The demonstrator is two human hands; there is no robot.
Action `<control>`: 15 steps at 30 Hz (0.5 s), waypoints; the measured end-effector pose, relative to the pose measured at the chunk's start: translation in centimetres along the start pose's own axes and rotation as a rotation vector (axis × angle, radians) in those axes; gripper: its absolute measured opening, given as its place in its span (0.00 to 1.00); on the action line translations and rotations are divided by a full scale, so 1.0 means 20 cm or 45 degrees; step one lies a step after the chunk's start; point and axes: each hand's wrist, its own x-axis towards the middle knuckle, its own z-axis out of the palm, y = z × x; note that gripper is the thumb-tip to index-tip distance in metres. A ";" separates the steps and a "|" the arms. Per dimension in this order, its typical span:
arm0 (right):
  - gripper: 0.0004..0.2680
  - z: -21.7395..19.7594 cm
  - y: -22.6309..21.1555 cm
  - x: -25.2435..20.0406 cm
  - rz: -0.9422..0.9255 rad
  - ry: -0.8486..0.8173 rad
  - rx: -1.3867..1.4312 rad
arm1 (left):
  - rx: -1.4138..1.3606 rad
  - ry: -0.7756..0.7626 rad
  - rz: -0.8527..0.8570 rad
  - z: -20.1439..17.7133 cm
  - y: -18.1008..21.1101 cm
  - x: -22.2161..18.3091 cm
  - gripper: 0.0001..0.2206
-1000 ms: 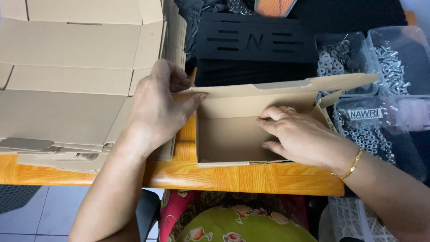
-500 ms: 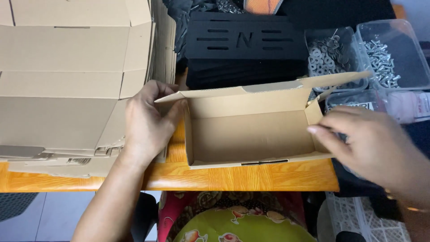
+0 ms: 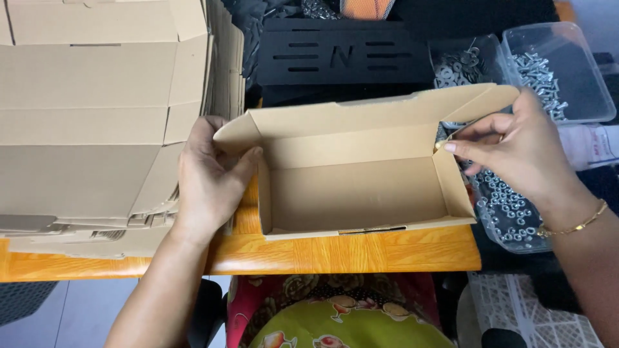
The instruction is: Assembling a cardboard box from a flat sheet and placing plastic components inside
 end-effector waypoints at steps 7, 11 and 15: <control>0.24 0.06 0.11 -0.01 -0.094 0.057 0.245 | -0.509 0.012 0.056 0.11 -0.11 0.01 0.18; 0.23 0.05 0.11 -0.02 -0.166 0.139 0.261 | -0.457 -0.002 0.111 0.12 -0.13 0.02 0.11; 0.18 0.04 0.05 -0.03 -0.158 0.090 0.348 | -0.659 -0.065 0.028 0.15 -0.17 0.02 0.14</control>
